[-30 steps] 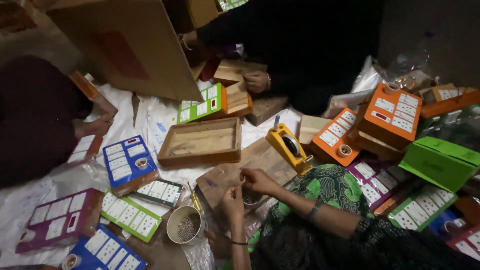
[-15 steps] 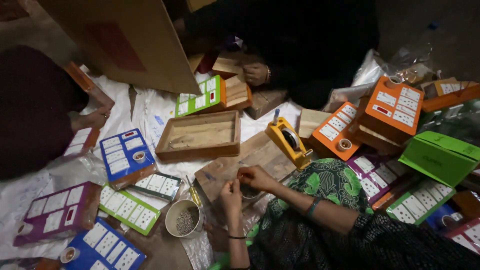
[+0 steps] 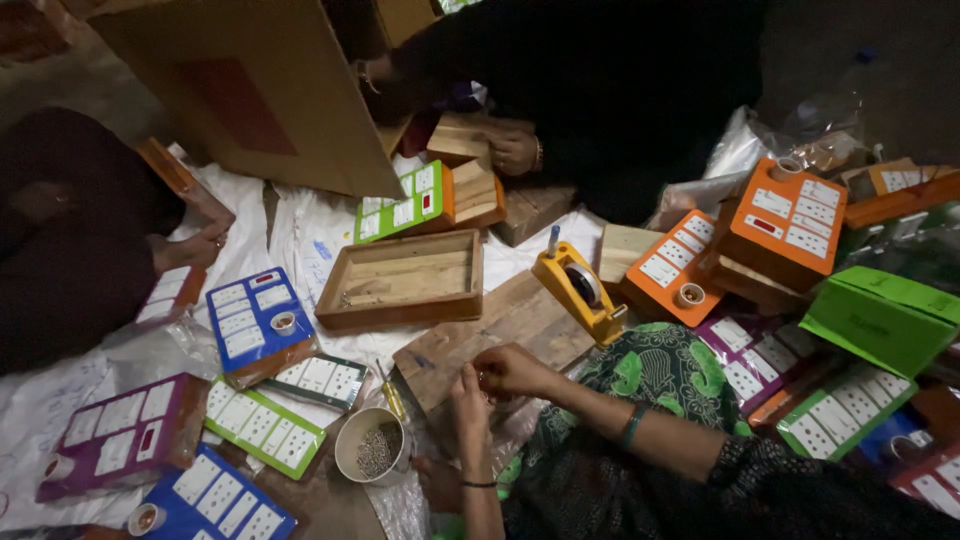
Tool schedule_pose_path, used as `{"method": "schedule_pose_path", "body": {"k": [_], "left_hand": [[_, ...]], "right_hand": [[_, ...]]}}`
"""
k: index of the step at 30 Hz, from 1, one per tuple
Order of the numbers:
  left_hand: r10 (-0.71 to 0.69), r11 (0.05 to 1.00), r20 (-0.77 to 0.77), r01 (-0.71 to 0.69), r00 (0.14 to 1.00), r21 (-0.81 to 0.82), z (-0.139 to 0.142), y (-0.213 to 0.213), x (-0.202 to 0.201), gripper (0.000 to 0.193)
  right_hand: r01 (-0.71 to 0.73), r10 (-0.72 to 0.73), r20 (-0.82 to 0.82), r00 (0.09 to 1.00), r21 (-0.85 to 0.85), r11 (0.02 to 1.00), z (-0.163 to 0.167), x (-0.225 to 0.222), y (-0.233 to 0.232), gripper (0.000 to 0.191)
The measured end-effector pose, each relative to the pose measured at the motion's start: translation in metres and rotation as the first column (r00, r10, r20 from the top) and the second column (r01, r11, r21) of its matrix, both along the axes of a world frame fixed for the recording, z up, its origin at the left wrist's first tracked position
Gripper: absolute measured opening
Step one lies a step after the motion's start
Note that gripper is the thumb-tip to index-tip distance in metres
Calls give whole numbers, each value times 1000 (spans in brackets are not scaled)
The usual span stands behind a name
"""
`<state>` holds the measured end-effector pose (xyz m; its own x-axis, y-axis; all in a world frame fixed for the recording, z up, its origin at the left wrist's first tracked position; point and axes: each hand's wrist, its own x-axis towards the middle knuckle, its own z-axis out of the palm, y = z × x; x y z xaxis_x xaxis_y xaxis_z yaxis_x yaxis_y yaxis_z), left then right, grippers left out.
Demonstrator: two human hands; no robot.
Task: The person sits on the floor and repeatedly picks small metal fasteners from a paper cup, inserting them into pre-drilled holes on wooden box components. Another person nearby assembles similar wooden boxes and places them into a large cardboard box. The camera wearer continues the repetitive fastener-insertion task throughout the clip.
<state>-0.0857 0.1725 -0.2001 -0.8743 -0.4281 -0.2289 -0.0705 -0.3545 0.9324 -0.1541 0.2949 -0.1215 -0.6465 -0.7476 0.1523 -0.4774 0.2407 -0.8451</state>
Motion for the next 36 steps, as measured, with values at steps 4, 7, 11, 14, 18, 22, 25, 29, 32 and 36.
{"method": "schedule_pose_path", "body": {"k": [4, 7, 11, 14, 18, 22, 25, 29, 32, 36], "left_hand": [[-4, 999, 116, 9, 993, -45, 9, 3, 5, 52], [0, 1000, 91, 0, 996, 3, 10, 4, 5, 51], [-3, 999, 33, 1, 999, 48, 7, 4, 4, 49], [1, 1000, 81, -1, 997, 9, 5, 4, 5, 51], [-2, 994, 51, 7, 999, -106, 9, 5, 8, 54], [-5, 1000, 22, 5, 1000, 0, 19, 3, 7, 49], [-37, 988, 76, 25, 996, 152, 20, 2, 6, 41], [-69, 969, 21, 62, 997, 240, 13, 1, 8, 32], [-79, 984, -7, 79, 997, 160, 9, 0, 5, 29], [-44, 980, 48, 34, 998, 199, 3, -3, -3, 23]], "right_hand": [[-1, 15, -168, 986, 80, 997, 15, 6, 0, 24], [-1, 26, -191, 981, 132, 991, 21, 8, -1, 22], [17, 4, -144, 990, 144, 989, 27, 10, 1, 17], [14, 3, -139, 990, 125, 992, 30, 12, 3, 20], [45, -21, -139, 990, 171, 984, 29, 13, 3, 14], [84, -76, -109, 991, 73, 994, 24, 9, 0, 11], [128, -127, -20, 992, 7, 992, 19, 6, 1, 11], [182, -168, 213, 962, -50, 982, 11, 4, 7, 6], [300, -212, 564, 798, -68, 952, 5, -7, 8, 3], [294, -7, 624, 781, -358, 886, -8, -23, 10, 3]]}}
